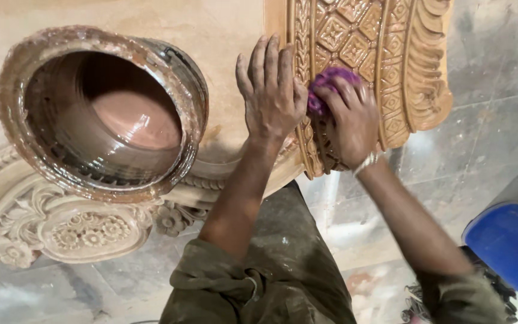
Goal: The person wipes the surface of a carved wooden furniture piece using a purple cloth. They repeatedly dip the cloth into a bucket of liquid and continue wiping different sections of the ornate carvings.
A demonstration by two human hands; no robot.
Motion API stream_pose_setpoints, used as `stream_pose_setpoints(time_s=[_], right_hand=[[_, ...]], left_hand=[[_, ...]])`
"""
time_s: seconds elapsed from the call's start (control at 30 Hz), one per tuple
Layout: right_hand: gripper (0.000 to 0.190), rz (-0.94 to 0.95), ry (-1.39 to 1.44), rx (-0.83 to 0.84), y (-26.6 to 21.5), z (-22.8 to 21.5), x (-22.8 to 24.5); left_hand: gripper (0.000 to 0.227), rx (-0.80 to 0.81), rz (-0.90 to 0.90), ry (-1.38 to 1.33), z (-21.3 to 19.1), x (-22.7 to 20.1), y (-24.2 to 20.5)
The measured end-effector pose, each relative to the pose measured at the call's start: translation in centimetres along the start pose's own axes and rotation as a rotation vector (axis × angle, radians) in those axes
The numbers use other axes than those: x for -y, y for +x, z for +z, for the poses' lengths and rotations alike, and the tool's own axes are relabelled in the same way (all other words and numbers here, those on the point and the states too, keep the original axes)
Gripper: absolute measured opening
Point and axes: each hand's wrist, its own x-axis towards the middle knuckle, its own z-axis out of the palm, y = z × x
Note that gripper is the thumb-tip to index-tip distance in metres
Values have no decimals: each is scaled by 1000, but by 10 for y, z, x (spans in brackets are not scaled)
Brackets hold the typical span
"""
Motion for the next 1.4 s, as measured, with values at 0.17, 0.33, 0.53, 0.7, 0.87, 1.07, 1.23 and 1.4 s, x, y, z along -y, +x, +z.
stream_pose_setpoints(time_s=[0.17,0.33,0.53,0.7,0.87,1.07,1.23,1.4], right_hand=[[36,-5,12,-60,45,2,-28],[41,-131,-170,-49,42,-2,-20],[55,-90,33,-25,61,20,-29],[47,-229,-48,85,80,-5,-50],[42,97,680,70,105,-16,-74],[52,-184,344,-127,106,16,-76],[40,-348,207,-180,107,21,-70],[20,-189,186,-68,109,18,-81]], left_hand=[[60,-13,10,-9,6,4,3],[59,11,-3,-18,4,3,3],[61,-26,-1,17,4,1,1],[61,35,-36,42,3,0,3],[65,84,-60,81,6,-2,5],[69,60,-69,121,5,-5,1],[61,-53,-49,92,-2,-7,5],[60,-130,-51,68,4,-13,1]])
